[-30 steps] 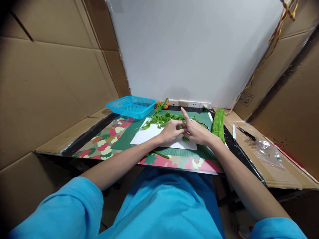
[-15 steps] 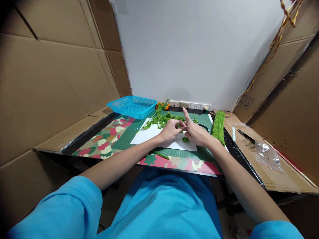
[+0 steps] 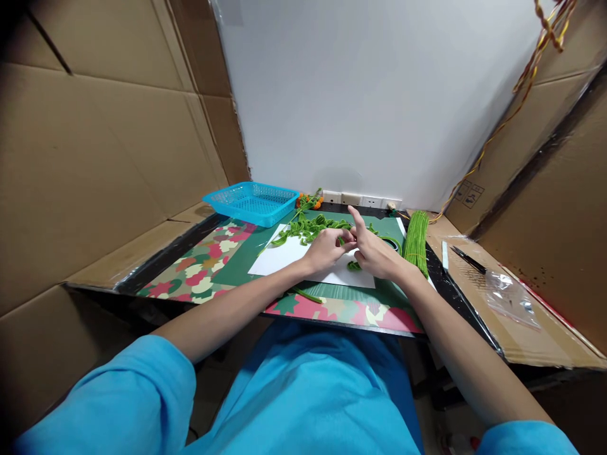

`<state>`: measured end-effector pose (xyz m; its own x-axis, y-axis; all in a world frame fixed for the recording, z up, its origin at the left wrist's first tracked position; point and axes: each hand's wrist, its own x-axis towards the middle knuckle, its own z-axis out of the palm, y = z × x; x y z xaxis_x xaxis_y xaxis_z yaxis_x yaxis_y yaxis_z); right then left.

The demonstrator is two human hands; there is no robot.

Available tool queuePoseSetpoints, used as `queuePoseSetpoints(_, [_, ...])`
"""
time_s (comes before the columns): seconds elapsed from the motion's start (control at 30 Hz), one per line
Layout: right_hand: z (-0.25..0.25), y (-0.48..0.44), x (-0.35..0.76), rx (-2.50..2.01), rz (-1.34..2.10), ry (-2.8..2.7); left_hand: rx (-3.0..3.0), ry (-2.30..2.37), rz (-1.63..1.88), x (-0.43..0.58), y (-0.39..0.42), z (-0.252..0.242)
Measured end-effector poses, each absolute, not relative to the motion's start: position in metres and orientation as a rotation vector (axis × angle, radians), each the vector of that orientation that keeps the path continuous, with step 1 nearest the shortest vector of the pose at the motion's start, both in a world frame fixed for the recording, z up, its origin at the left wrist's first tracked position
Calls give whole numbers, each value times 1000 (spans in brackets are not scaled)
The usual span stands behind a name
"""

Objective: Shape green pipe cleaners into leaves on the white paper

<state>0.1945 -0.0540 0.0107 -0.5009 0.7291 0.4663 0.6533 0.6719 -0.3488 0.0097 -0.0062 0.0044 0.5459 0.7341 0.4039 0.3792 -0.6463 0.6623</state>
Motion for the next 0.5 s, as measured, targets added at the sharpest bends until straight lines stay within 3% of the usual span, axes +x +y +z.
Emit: queuePoseSetpoints(0.5, [6,-50,196,-1105,28,-2246,1893,719,924,13,0,-3])
